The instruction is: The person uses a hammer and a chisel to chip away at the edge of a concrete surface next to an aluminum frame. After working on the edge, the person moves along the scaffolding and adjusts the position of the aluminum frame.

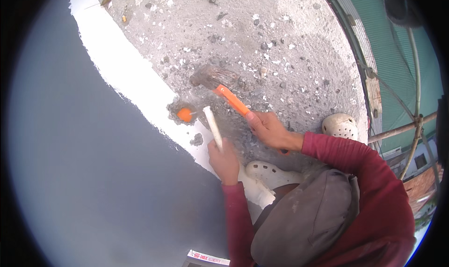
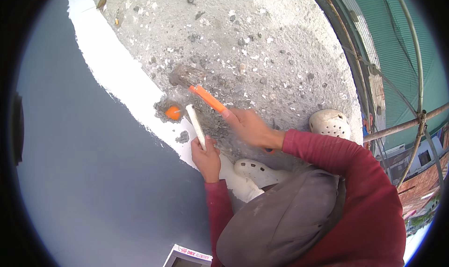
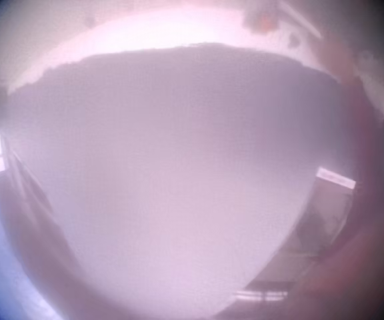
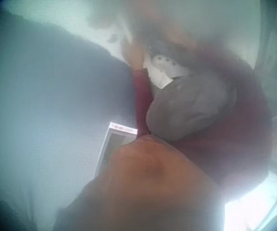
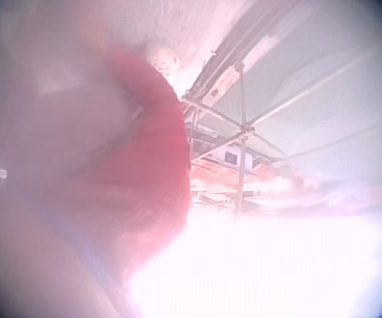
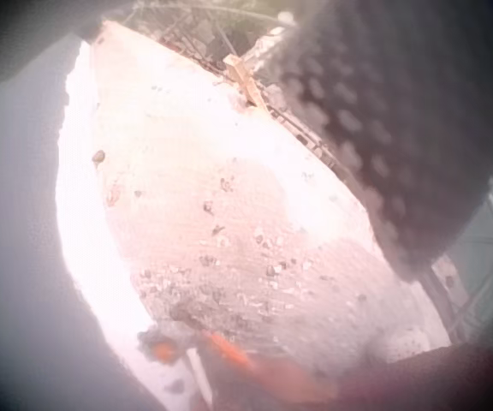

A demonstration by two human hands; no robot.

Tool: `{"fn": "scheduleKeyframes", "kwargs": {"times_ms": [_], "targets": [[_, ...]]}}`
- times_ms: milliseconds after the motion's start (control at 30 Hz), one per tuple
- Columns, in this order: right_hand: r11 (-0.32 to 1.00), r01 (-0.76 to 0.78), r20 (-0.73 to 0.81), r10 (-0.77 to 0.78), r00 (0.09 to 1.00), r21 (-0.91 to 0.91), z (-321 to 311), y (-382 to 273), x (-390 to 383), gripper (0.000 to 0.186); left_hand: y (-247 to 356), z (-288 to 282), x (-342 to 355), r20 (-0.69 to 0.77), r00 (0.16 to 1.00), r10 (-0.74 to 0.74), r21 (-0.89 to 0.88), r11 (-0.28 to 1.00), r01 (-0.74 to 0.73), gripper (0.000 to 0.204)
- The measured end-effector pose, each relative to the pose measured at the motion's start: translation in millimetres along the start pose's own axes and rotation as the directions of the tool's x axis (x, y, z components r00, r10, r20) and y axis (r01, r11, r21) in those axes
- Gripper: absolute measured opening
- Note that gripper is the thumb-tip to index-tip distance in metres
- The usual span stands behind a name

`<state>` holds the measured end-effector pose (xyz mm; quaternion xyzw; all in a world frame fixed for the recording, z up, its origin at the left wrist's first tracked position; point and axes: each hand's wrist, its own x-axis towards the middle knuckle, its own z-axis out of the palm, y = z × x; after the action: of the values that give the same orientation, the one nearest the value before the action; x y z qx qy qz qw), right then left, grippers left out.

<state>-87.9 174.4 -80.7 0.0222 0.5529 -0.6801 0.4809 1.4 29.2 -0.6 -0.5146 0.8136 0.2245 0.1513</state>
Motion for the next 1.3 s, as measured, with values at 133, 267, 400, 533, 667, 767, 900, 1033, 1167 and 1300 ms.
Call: {"fn": "scheduleKeyframes", "kwargs": {"times_ms": [133,267,400,533,667,767,900,1033,1167,1300], "targets": [[0.999,-0.038,0.027,0.038,0.999,-0.012,2.1,0.0,3.6,0.066,8.5,-20.2,11.5,0.156,0.982,-0.103,-0.325,0.934,0.15,0.026],[0.998,-0.061,0.035,0.062,0.997,-0.017,0.7,-7.2,8.2,0.065,32.7,-29.3,16.4,0.122,0.948,-0.294,-0.397,0.861,0.318,0.039],[0.991,-0.125,0.056,0.122,0.991,0.039,-0.2,-10.0,14.9,0.065,46.8,-28.4,12.1,0.143,0.93,-0.339,-0.455,0.812,0.366,0.044],[0.985,-0.132,0.05,0.128,0.991,0.107,5.5,-5.7,22.6,0.066,51.4,-21.2,9.9,0.143,0.926,-0.349,-0.474,0.797,0.374,0.04],[0.954,-0.135,0.077,0.119,0.99,0.267,22.2,-2.7,24.2,0.068,56.8,-16.5,10.7,0.166,0.916,-0.364,-0.552,0.736,0.392,0.038],[0.92,-0.266,0.246,0.198,0.949,0.287,29.9,0.3,26.6,0.07,61.2,-16.7,12.3,0.177,0.914,-0.365,-0.594,0.701,0.395,0.038],[0.945,-0.305,0.301,0.259,0.918,0.118,32.0,3.1,24.8,0.069,64.3,-19.9,12.4,0.187,0.9,-0.392,-0.568,0.704,0.425,0.039],[0.781,-0.43,0.248,0.353,0.902,0.453,33.1,-1.4,8.0,0.067,64.9,-23.1,8.6,0.195,0.896,-0.399,-0.593,0.68,0.431,0.04],[0.719,-0.382,0.255,0.285,0.924,0.58,26.3,-8.9,5.3,0.065,66.1,-22.2,9.1,0.213,0.9,-0.381,-0.608,0.669,0.427,0.041],[0.816,-0.509,0.416,0.376,0.828,0.275,15.7,-13.9,13.9,0.063,65.6,-18.6,13.2,0.188,0.889,-0.418,-0.634,0.64,0.435,0.04]]}}
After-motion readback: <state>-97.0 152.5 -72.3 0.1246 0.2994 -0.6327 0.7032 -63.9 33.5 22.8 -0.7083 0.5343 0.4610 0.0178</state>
